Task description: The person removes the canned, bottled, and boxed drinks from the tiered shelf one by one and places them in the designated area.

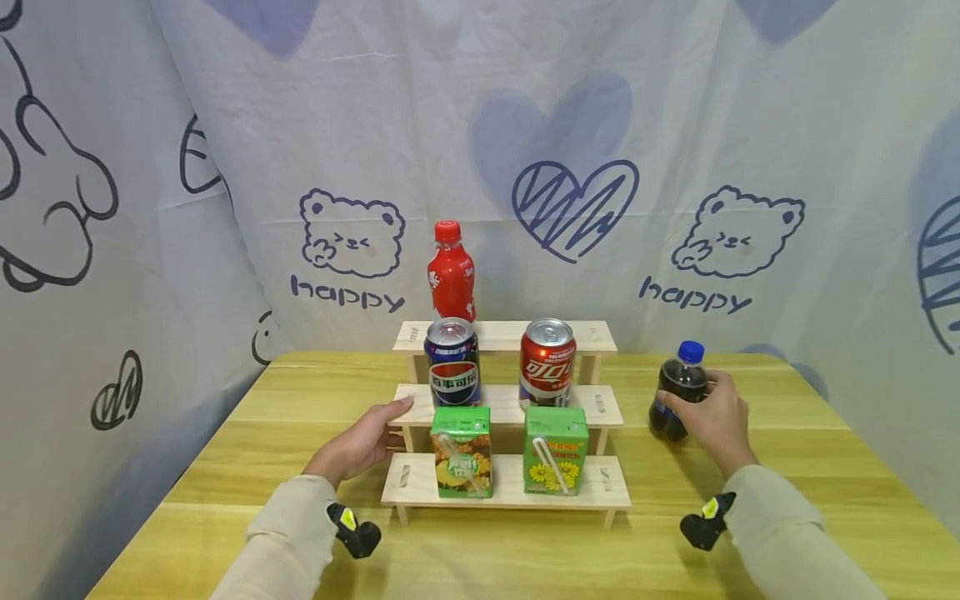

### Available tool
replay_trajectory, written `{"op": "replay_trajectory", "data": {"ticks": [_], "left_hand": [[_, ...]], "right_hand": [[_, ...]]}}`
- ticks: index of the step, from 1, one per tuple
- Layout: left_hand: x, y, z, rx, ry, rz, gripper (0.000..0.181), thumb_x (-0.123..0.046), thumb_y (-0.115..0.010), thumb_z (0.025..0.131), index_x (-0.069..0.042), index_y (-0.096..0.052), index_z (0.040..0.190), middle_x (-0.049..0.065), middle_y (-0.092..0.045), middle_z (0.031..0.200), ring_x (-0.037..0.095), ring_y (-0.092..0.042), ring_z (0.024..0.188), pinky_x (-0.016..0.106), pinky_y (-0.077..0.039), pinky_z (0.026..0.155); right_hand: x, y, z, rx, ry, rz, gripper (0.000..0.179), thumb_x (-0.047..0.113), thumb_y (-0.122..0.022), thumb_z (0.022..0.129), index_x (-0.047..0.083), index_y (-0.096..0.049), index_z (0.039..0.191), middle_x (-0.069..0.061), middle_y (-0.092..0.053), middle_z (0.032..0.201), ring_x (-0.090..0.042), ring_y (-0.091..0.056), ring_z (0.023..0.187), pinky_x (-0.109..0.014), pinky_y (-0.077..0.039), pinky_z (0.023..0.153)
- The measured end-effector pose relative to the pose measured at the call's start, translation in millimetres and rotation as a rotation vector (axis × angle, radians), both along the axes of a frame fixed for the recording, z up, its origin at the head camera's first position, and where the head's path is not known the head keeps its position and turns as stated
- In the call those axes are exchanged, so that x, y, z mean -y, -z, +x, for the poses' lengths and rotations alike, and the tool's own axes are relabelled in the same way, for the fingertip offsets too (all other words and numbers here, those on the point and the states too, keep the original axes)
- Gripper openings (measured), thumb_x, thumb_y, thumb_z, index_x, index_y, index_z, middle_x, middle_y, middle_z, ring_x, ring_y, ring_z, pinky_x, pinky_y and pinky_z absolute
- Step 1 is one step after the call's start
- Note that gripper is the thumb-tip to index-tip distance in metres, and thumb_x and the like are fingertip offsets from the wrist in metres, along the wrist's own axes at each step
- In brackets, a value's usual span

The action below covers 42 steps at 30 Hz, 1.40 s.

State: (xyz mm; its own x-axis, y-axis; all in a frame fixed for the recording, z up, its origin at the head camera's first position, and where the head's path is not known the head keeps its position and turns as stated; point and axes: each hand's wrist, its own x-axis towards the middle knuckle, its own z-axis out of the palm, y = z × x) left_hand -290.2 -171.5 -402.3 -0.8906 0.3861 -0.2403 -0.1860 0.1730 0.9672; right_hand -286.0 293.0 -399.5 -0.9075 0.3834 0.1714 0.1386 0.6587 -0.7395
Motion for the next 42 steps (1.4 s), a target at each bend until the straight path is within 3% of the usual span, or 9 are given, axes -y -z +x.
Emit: {"op": "replay_trajectory", "data": {"ticks": [15,22,33,42], "left_hand": [[-1.3,0.8,-1.1,0.007,-0.017,-0.008,0.067,-0.053,-0.036,0.097,0.001,-0.039,0.137,0.019,-0.052,0.125,0.024,-0.057,0.103,0.039,-0.05,0.088],[-0.3,1.4,-1.1,-0.003,-0.004,-0.006,0.067,-0.053,-0.036,0.097,0.002,-0.039,0.136,0.019,-0.052,0.124,0.024,-0.058,0.102,0.039,-0.05,0.088],[-0.5,3.1,-3.5,-0.003,-0.004,-0.004,0.067,-0.054,-0.036,0.097,0.0,-0.04,0.136,0.021,-0.05,0.126,0.027,-0.056,0.106,0.039,-0.05,0.088],[-2.2,3.5,-3.3,0.009,-0.022,-0.01,0.067,-0.055,-0.037,0.096,-0.002,-0.041,0.137,0.02,-0.049,0.128,0.028,-0.055,0.107,0.04,-0.05,0.088]], "right_hand": [[1,6.4,2.6,-0.028,0.0,-0.034,0.086,0.036,-0.074,0.079,-0.002,-0.027,0.14,-0.032,-0.044,0.134,-0.047,-0.044,0.122,-0.056,-0.039,0.098],[0,6.8,2.6,0.003,-0.007,-0.024,0.089,0.039,-0.073,0.079,-0.002,-0.024,0.141,-0.033,-0.041,0.135,-0.048,-0.042,0.122,-0.057,-0.038,0.099],[-2,-7.9,2.9,0.015,-0.031,0.026,0.093,0.05,-0.067,0.082,-0.005,-0.023,0.143,-0.034,-0.041,0.136,-0.048,-0.043,0.122,-0.056,-0.039,0.098],[0,-29.3,5.8,0.007,-0.032,0.057,0.094,0.054,-0.062,0.084,-0.006,-0.022,0.144,-0.032,-0.039,0.138,-0.046,-0.039,0.125,-0.056,-0.036,0.101]]}}
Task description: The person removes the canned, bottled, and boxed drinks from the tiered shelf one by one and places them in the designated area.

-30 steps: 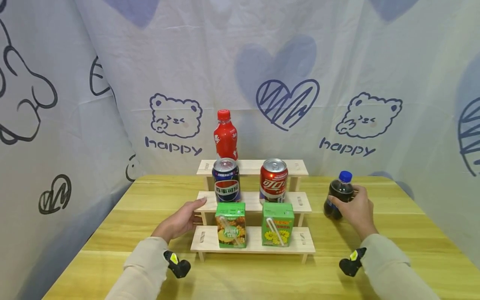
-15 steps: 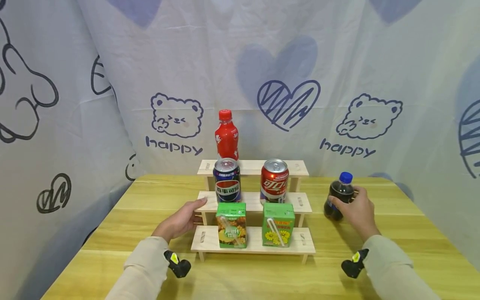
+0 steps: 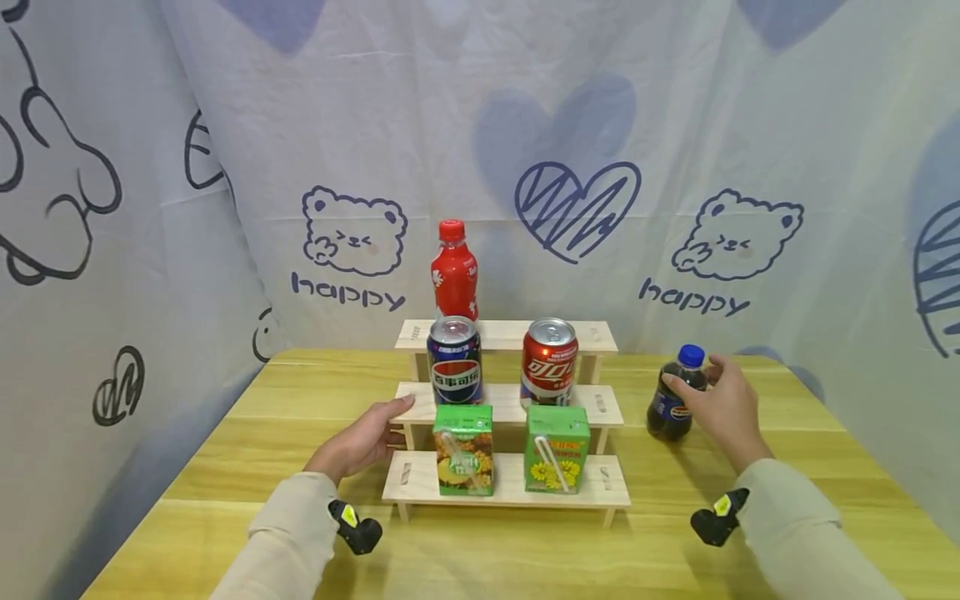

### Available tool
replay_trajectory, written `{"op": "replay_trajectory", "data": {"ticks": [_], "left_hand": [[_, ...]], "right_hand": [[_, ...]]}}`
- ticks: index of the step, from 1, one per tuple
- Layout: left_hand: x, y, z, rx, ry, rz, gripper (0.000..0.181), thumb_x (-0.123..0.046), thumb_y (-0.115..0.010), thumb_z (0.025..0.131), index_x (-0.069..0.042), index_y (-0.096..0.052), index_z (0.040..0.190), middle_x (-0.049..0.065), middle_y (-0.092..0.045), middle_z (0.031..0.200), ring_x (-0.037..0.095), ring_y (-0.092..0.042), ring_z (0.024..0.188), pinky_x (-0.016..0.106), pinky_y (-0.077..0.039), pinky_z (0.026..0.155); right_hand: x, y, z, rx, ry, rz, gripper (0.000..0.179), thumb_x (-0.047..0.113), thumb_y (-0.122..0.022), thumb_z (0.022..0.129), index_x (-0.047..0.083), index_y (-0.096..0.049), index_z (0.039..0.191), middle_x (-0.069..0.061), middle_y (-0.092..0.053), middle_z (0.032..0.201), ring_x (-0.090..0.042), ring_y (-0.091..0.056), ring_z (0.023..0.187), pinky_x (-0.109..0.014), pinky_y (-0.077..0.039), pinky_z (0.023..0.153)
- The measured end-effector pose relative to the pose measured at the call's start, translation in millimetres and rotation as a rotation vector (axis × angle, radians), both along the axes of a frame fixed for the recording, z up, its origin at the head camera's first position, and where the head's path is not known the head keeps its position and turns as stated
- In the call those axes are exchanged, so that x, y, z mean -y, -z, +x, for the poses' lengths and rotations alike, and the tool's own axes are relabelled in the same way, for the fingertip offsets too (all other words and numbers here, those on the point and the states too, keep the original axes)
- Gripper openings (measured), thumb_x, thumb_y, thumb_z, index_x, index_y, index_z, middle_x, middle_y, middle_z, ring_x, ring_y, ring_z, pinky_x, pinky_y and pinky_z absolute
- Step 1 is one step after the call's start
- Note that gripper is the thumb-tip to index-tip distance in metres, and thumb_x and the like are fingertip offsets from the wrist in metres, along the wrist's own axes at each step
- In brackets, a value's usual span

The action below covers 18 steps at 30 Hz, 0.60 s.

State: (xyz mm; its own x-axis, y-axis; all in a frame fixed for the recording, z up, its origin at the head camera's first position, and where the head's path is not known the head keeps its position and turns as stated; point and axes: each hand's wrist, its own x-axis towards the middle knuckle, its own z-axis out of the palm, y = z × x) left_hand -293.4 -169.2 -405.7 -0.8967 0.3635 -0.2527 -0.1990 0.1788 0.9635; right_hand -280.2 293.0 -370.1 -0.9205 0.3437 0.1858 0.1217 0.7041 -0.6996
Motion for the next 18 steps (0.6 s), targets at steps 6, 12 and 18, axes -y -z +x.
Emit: {"op": "replay_trajectory", "data": {"ticks": [6,12,18], "left_hand": [[1.6,-0.3,1.3,-0.016,0.015,-0.003,0.068,-0.054,-0.036,0.096,0.0,-0.04,0.137,0.02,-0.049,0.127,0.027,-0.054,0.107,0.037,-0.049,0.088],[0.5,-0.2,0.9,-0.01,0.003,-0.009,0.068,-0.055,-0.037,0.096,-0.002,-0.041,0.137,0.02,-0.05,0.127,0.027,-0.055,0.107,0.039,-0.05,0.088],[1.1,-1.4,1.2,-0.009,0.01,-0.005,0.067,-0.054,-0.036,0.096,-0.001,-0.04,0.137,0.02,-0.05,0.127,0.027,-0.055,0.107,0.039,-0.049,0.089]], "right_hand": [[7,-21.4,1.6,-0.017,0.002,0.003,0.092,0.053,-0.061,0.085,-0.004,-0.021,0.145,-0.03,-0.035,0.142,-0.046,-0.037,0.128,-0.055,-0.035,0.102],[18,-43.3,2.8,-0.061,-0.002,-0.039,0.092,0.055,-0.059,0.085,0.001,-0.019,0.148,-0.025,-0.033,0.146,-0.044,-0.035,0.131,-0.054,-0.034,0.104],[36,-61.6,6.0,-0.123,-0.026,-0.067,0.087,0.054,-0.06,0.086,0.004,-0.023,0.147,-0.022,-0.035,0.146,-0.04,-0.037,0.131,-0.051,-0.036,0.104]]}}
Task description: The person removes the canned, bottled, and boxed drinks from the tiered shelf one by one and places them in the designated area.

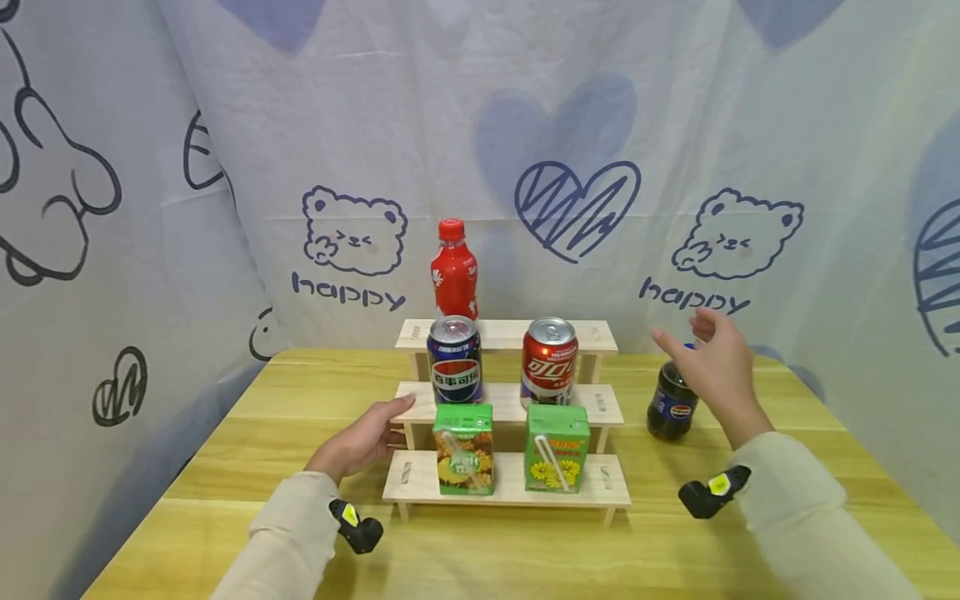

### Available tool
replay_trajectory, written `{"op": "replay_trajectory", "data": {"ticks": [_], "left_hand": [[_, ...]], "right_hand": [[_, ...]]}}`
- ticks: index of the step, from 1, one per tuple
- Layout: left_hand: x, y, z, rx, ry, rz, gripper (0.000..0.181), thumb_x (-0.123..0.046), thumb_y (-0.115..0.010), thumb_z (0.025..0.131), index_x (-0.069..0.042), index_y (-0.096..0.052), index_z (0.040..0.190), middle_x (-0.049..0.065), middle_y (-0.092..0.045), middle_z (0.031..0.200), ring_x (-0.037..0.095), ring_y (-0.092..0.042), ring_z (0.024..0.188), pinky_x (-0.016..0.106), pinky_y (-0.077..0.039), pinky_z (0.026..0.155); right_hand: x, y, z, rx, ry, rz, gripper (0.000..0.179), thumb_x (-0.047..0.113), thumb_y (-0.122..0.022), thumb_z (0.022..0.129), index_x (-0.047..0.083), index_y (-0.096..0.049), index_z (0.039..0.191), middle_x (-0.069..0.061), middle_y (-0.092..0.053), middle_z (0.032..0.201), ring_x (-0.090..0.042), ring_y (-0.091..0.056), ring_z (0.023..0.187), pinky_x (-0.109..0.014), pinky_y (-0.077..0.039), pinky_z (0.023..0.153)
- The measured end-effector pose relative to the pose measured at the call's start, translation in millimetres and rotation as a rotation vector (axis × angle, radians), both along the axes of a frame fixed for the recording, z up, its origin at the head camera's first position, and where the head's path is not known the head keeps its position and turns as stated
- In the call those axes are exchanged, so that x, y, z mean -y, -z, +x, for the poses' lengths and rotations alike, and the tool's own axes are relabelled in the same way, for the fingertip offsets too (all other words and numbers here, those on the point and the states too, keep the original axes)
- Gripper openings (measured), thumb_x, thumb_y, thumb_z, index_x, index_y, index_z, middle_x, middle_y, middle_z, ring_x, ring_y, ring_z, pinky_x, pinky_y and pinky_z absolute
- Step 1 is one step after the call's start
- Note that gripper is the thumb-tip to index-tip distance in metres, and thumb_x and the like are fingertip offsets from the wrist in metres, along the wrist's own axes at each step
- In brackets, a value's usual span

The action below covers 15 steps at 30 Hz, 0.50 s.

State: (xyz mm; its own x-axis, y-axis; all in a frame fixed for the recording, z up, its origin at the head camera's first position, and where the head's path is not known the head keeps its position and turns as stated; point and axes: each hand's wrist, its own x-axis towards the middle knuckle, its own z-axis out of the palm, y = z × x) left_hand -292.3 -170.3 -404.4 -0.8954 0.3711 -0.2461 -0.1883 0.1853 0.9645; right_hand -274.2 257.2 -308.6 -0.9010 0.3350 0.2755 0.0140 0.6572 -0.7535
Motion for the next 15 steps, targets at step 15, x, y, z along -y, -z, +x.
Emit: {"op": "replay_trajectory", "data": {"ticks": [15], "left_hand": [[-0.6,1.0,-0.5,0.002,-0.008,-0.007,0.068,-0.055,-0.035,0.096,-0.001,-0.04,0.137,0.02,-0.05,0.127,0.027,-0.056,0.107,0.039,-0.05,0.089]], "right_hand": [[62,-33.7,-1.8,-0.076,-0.222,-0.081,0.083,0.052,-0.064,0.084,0.005,-0.032,0.145,-0.016,-0.038,0.146,-0.031,-0.039,0.133,-0.042,-0.038,0.105]]}}
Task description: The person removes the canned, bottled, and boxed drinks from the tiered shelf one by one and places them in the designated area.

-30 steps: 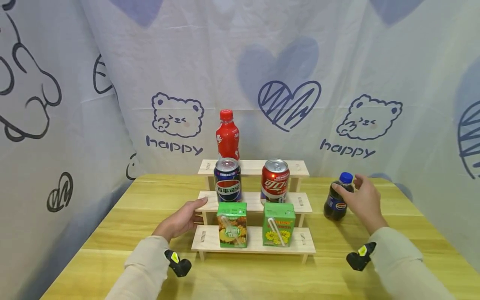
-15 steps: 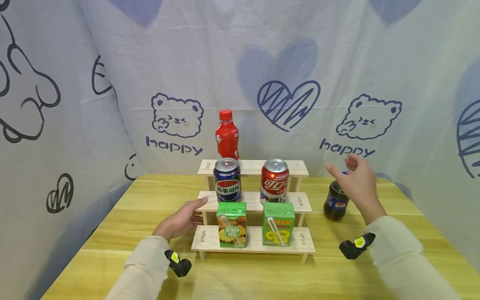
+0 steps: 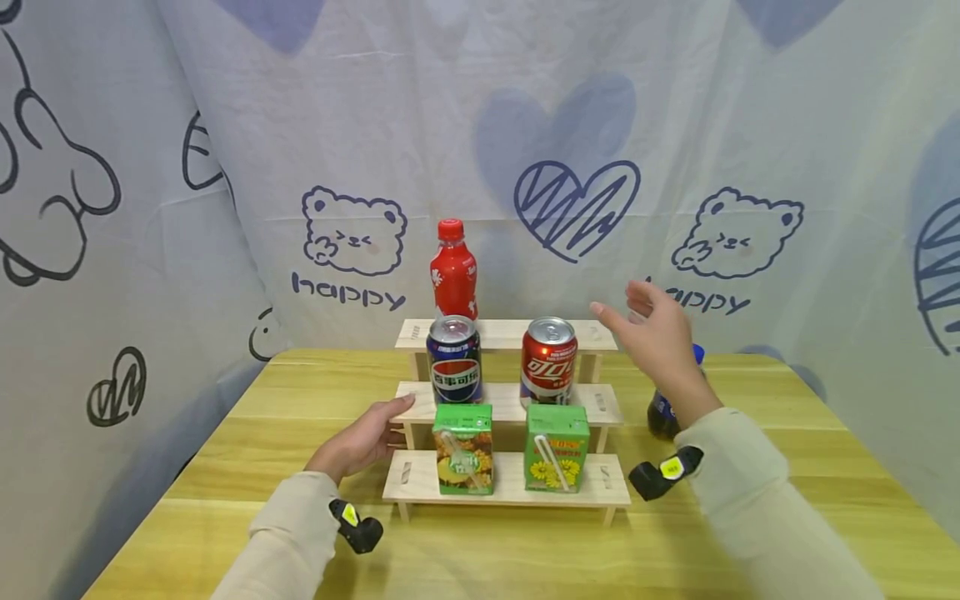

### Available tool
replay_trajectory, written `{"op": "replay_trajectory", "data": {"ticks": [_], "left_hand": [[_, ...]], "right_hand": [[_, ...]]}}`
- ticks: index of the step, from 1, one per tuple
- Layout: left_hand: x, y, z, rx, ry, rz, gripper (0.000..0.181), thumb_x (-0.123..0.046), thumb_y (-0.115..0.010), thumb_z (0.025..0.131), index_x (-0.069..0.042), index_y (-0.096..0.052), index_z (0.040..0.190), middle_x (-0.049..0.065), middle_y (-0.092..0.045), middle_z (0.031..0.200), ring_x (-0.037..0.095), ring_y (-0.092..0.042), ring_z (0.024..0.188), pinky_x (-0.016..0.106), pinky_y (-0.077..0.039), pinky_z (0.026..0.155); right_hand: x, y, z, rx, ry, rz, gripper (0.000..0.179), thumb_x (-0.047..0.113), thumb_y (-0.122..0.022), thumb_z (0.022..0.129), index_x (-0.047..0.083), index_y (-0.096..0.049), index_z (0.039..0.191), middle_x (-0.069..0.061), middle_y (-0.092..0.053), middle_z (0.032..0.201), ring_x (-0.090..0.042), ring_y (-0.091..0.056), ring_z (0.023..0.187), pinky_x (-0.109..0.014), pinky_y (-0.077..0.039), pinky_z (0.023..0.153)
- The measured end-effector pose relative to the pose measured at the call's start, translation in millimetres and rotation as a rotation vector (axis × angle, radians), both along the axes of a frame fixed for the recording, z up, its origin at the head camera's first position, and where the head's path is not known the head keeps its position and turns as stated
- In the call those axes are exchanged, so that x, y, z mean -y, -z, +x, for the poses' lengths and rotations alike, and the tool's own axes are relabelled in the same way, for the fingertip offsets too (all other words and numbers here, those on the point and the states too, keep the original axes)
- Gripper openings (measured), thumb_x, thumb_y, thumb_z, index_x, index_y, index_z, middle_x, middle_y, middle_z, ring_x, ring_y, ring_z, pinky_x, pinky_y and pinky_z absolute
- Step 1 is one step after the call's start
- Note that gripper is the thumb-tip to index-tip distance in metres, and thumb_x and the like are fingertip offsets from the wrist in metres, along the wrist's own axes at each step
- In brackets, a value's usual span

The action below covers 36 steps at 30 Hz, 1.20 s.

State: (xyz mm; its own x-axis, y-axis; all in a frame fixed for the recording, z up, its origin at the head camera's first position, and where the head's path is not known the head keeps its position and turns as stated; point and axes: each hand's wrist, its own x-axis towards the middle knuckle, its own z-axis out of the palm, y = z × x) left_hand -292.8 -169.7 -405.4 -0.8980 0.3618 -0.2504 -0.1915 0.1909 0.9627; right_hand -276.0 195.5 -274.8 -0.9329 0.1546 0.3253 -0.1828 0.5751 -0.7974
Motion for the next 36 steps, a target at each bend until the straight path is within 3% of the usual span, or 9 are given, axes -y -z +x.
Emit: {"op": "replay_trajectory", "data": {"ticks": [16,22,36], "left_hand": [[1.2,-2.3,1.2,-0.003,-0.002,0.008,0.066,-0.053,-0.036,0.097,0.0,-0.04,0.137,0.021,-0.05,0.128,0.027,-0.056,0.107,0.039,-0.049,0.089],[0.5,-1.7,1.6,0.009,-0.014,-0.008,0.067,-0.055,-0.036,0.096,-0.003,-0.04,0.138,0.022,-0.047,0.132,0.032,-0.053,0.114,0.043,-0.047,0.093],[1.4,-1.2,-0.3,-0.006,-0.008,0.0,0.067,-0.055,-0.037,0.095,-0.004,-0.039,0.14,0.022,-0.049,0.131,0.03,-0.055,0.111,0.043,-0.048,0.092]], "right_hand": [[78,-36.6,-16.0,0.024,-0.16,-0.084,0.076,0.044,-0.068,0.084,0.012,-0.036,0.144,-0.008,-0.042,0.146,-0.023,-0.043,0.131,-0.038,-0.04,0.104],[100,-36.4,-22.2,0.039,-0.158,-0.105,0.073,0.043,-0.068,0.084,0.013,-0.038,0.143,-0.005,-0.044,0.144,-0.022,-0.046,0.128,-0.038,-0.043,0.101],[133,-34.8,-35.5,0.059,-0.181,-0.103,0.073,0.042,-0.068,0.084,0.011,-0.039,0.143,-0.008,-0.047,0.142,-0.024,-0.047,0.128,-0.038,-0.043,0.101]]}}
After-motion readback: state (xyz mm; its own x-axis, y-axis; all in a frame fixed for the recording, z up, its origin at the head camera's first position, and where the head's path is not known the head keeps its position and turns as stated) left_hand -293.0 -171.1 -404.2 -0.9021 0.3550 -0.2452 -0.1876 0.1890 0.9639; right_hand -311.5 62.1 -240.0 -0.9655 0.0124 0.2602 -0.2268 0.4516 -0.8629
